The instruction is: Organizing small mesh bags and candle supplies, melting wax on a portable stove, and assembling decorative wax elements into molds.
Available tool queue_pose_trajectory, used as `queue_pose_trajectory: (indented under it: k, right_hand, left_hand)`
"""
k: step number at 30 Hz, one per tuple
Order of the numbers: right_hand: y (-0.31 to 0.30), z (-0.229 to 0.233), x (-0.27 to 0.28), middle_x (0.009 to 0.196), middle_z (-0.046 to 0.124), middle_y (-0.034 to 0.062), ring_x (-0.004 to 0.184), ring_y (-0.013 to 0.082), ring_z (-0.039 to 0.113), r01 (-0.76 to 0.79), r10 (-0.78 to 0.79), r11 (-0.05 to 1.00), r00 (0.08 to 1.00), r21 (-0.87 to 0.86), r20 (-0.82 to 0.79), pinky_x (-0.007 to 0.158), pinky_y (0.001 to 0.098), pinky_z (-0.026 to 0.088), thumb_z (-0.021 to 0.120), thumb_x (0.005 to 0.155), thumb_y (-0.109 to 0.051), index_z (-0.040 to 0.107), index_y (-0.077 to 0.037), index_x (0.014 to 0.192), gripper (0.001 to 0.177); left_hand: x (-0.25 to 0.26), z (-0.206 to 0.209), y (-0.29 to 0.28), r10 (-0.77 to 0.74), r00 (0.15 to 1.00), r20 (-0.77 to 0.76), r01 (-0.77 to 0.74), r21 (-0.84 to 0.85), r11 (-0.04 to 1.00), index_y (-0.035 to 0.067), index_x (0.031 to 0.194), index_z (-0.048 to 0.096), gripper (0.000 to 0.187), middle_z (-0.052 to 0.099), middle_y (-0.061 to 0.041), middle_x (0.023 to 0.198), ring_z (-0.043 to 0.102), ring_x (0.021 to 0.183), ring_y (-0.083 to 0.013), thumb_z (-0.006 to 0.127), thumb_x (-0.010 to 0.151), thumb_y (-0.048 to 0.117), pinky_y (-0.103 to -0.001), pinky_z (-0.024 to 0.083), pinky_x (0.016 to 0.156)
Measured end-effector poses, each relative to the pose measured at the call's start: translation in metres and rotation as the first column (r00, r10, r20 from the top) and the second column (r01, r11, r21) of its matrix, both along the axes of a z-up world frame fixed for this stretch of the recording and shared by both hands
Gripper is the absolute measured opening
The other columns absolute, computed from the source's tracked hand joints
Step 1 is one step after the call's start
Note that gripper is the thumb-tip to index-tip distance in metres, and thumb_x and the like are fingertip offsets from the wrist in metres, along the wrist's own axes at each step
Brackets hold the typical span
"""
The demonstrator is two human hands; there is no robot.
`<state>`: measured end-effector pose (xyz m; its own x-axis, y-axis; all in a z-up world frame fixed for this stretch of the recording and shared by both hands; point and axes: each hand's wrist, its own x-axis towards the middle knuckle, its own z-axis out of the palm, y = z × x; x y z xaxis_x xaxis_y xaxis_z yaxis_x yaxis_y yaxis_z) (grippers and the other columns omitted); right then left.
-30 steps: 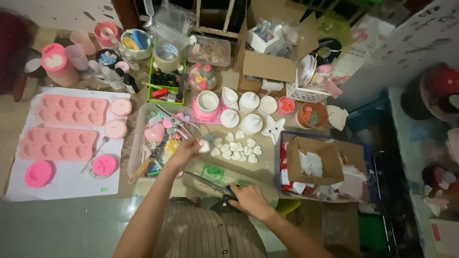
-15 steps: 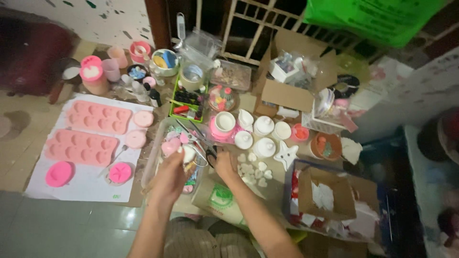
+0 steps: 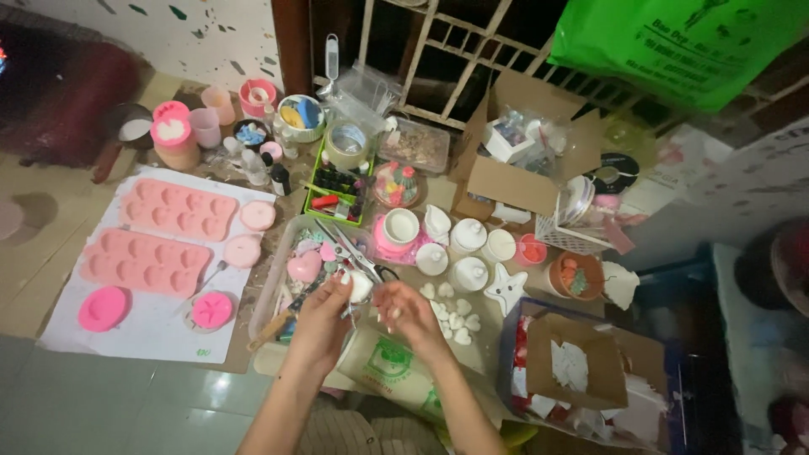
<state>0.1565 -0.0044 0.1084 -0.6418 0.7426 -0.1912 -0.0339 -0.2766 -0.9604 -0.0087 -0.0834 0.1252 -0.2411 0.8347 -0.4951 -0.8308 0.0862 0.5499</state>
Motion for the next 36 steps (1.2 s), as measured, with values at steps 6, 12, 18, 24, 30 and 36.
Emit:
queue_pose_trajectory:
  k: [6, 12, 18, 24, 30, 36]
  right_hand:
    - [-0.01, -0.001, 0.023, 0.095, 0.063, -0.0014, 0.086, 0.0064, 0.058, 0.027, -0.052, 0.963, 0.995, 0.269, 0.086, 0.076, 0.0227, 0.049, 0.071, 0.095, -0.009, 0.064, -0.001, 0.098, 0.011]
    - [-0.016, 0.028, 0.033, 0.094, 0.064, 0.0011, 0.084, 0.007, 0.059, 0.081, -0.12, 0.908, 0.99, 0.411, 0.069, 0.07, 0.0212, 0.049, 0.073, 0.095, -0.004, 0.066, 0.001, 0.095, 0.008]
    - [-0.009, 0.042, 0.034, 0.094, 0.066, 0.0036, 0.083, 0.0078, 0.061, 0.113, -0.164, 0.825, 0.985, 0.553, 0.045, 0.071, 0.0217, 0.051, 0.071, 0.09, 0.004, 0.065, 0.003, 0.097, 0.009]
    - [-0.017, 0.069, 0.041, 0.089, 0.069, 0.0035, 0.076, 0.011, 0.061, 0.135, -0.224, 0.723, 0.974, 0.677, 0.045, 0.065, 0.0235, 0.048, 0.072, 0.079, 0.012, 0.068, 0.001, 0.09, 0.016]
    - [-0.031, 0.113, 0.055, 0.098, 0.069, 0.0051, 0.073, 0.0125, 0.063, 0.094, -0.187, 0.647, 0.982, 0.756, 0.037, 0.064, 0.0255, 0.05, 0.075, 0.071, 0.013, 0.072, -0.002, 0.097, 0.03]
    - [-0.049, 0.134, 0.07, 0.107, 0.065, 0.0073, 0.092, 0.0196, 0.066, 0.042, -0.01, 0.594, 0.999, 0.803, -0.044, 0.077, 0.0306, 0.056, 0.084, 0.077, 0.005, 0.076, -0.002, 0.103, 0.028]
  left_hand:
    - [0.012, -0.011, -0.004, -0.114, 0.993, 0.036, 0.112, 0.036, 0.993, 0.01, 0.106, 0.066, 0.021, 0.069, 0.002, 0.098, 0.059, 0.086, -0.0104, 0.069, 0.097, 0.028, -0.03, 0.045, 0.075]
    - [0.017, 0.023, -0.009, -0.306, 0.951, 0.036, 0.304, 0.051, 0.951, 0.006, 0.107, 0.069, 0.026, 0.072, -0.002, 0.099, 0.062, 0.087, -0.0113, 0.064, 0.096, 0.029, -0.028, 0.048, 0.077]
    - [0.022, 0.026, -0.013, -0.36, 0.933, -0.023, 0.36, 0.089, 0.929, 0.003, 0.106, 0.068, 0.026, 0.073, -0.004, 0.101, 0.063, 0.089, -0.0117, 0.066, 0.096, 0.027, -0.028, 0.05, 0.08]
    - [0.026, 0.051, -0.02, -0.406, 0.861, -0.305, 0.444, 0.062, 0.894, 0.003, 0.101, 0.07, 0.021, 0.071, -0.003, 0.092, 0.063, 0.085, -0.0118, 0.069, 0.095, 0.023, -0.028, 0.051, 0.078]
    - [0.027, 0.084, -0.036, -0.545, 0.74, -0.394, 0.63, 0.125, 0.766, 0.002, 0.101, 0.068, 0.026, 0.066, 0.0, 0.09, 0.058, 0.084, -0.0093, 0.064, 0.099, 0.028, -0.025, 0.047, 0.076]
    - [0.03, 0.082, -0.042, -0.639, 0.604, -0.476, 0.779, 0.186, 0.598, 0.0, 0.109, 0.07, 0.037, 0.068, -0.001, 0.095, 0.061, 0.089, -0.01, 0.061, 0.099, 0.034, -0.025, 0.05, 0.077]
